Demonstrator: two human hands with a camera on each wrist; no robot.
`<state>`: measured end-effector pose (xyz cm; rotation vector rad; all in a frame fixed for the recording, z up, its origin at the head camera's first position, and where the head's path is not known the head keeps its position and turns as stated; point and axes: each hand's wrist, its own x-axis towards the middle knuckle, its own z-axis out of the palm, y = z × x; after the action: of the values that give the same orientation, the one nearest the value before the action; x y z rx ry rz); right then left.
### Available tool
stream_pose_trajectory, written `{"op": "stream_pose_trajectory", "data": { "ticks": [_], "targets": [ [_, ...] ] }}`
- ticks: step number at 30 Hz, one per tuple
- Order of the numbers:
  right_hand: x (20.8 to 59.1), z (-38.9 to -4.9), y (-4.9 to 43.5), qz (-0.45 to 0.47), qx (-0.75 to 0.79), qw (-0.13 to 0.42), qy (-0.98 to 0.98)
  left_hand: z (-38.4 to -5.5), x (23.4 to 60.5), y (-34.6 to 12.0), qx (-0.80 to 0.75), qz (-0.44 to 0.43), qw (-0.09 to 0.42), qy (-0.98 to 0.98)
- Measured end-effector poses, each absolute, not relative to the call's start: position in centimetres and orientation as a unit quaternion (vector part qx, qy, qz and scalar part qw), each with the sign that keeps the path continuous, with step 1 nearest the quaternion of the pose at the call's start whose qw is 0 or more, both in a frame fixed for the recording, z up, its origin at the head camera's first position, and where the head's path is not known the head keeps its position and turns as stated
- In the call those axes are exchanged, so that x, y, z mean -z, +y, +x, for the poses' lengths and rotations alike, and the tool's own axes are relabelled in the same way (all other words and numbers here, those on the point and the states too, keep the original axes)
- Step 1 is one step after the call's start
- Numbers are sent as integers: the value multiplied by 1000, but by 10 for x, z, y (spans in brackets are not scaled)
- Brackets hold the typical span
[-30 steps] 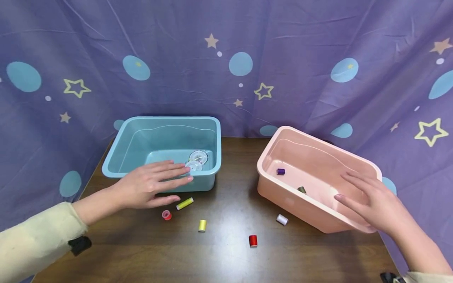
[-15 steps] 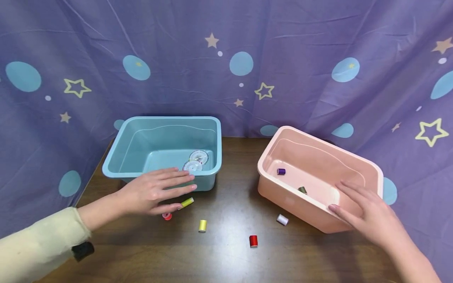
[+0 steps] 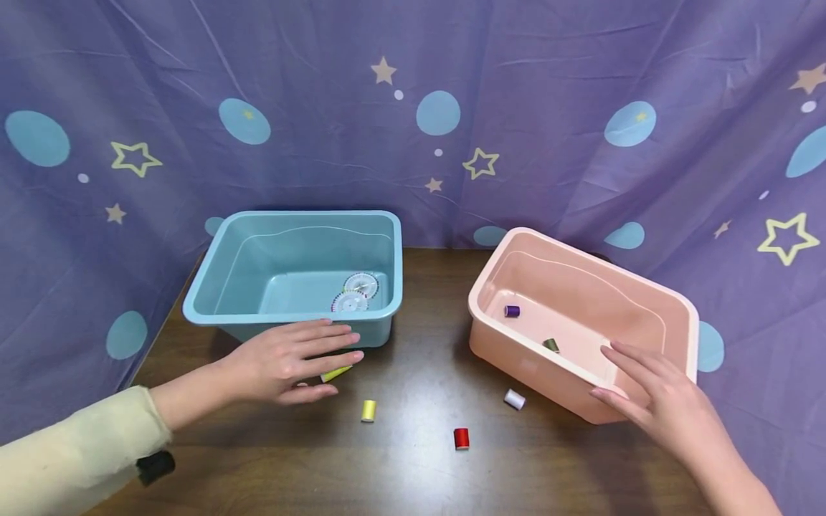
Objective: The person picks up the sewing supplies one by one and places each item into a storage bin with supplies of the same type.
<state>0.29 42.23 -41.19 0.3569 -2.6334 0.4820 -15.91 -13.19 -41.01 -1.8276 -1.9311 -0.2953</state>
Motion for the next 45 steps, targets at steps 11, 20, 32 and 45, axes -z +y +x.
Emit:
{"op": "stream_pose_trajectory", "data": {
  "ticks": [11,20,32,45],
  "targets": [
    [421,8,431,158,-162,290,-930,-151,418,-128,109,-668,225,-701],
    [430,14,437,169,-146,322,-920,-147,433,-132,109,-662,212,-711],
    [442,21,438,128,-163,329,-921,-145,454,-141,103,-643,167,-740],
    [448,22,440,123,-164,322,-924,-148,464,-150,103,-618,117,-771]
  ]
}}
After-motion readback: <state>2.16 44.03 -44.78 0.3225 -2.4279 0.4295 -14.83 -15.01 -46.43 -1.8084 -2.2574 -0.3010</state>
